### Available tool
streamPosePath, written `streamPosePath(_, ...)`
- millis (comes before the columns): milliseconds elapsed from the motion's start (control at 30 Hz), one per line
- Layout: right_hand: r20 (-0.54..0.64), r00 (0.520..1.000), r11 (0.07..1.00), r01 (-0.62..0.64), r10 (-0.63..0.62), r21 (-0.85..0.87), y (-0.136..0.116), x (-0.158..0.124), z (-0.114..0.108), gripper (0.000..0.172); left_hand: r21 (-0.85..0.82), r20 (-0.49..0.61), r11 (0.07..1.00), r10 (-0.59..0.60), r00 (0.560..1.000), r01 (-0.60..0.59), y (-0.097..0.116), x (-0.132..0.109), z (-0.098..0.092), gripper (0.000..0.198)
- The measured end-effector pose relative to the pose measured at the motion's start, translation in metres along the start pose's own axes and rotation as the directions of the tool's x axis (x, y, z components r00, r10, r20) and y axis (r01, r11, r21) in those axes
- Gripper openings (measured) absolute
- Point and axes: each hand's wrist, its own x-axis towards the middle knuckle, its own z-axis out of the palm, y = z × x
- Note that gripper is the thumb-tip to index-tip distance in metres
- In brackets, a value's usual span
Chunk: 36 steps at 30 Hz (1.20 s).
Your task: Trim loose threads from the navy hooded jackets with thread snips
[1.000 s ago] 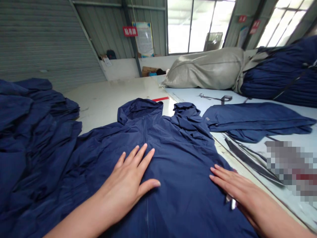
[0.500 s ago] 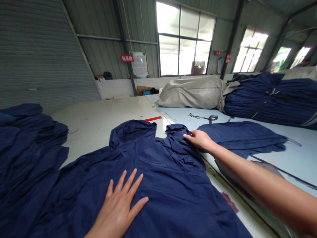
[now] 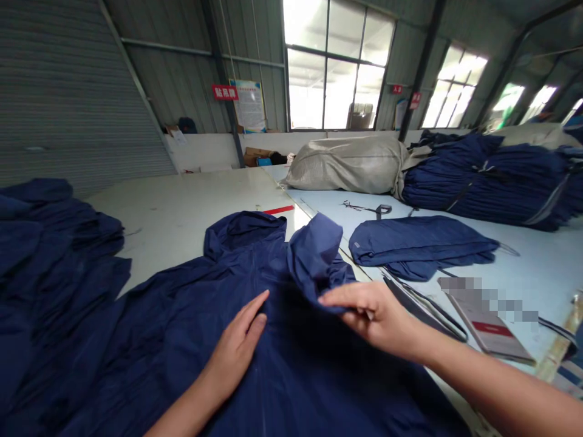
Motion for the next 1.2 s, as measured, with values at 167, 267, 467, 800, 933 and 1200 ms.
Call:
streamPosePath(167, 0.390, 0.917, 0.994, -0.101, 0.079, 0.035, -0.016, -0.063, 0.011, 0.058, -0.591, 0.071, 0.766, -0.265, 0.962, 0.255, 0.029, 0.001, 0.040, 0.057)
streamPosePath(267, 0.266, 0.942, 0.976, -0.216, 0.204, 0.015, -0.022, -0.073, 0.004, 0.046, -0.624, -0.013, 0.757, -0.259, 0.966, 0.195, 0.037, -0.012, 0.050, 0.044)
streamPosePath(467, -0.223, 0.900, 0.920, -0.391, 0.375, -0.028, -0.063, -0.055, 0.003, 0.033, -0.549, -0.184, 0.835, -0.166, 0.969, 0.039, 0.066, -0.060, 0.049, 0.030)
streamPosePath(800, 0.228, 0.801, 0.537, -0.552, 0.553, 0.638, -0.073, -0.008, 0.053, 0.036, -0.559, -0.158, 0.829, -0.116, 0.981, 0.008, 0.082, -0.109, 0.021, 0.024)
streamPosePath(933, 0.341, 0.749, 0.417, -0.619, 0.567, 0.666, -0.066, -0.008, 0.065, 0.039, -0.663, -0.157, 0.748, -0.165, 0.974, 0.020, 0.067, -0.116, 0.003, 0.022)
streamPosePath(1200, 0.280, 0.766, 0.422, -0.575, 0.579, 0.701, -0.060, -0.008, 0.092, 0.039, -0.692, -0.025, 0.707, -0.224, 0.974, 0.145, 0.048, -0.119, -0.008, 0.020)
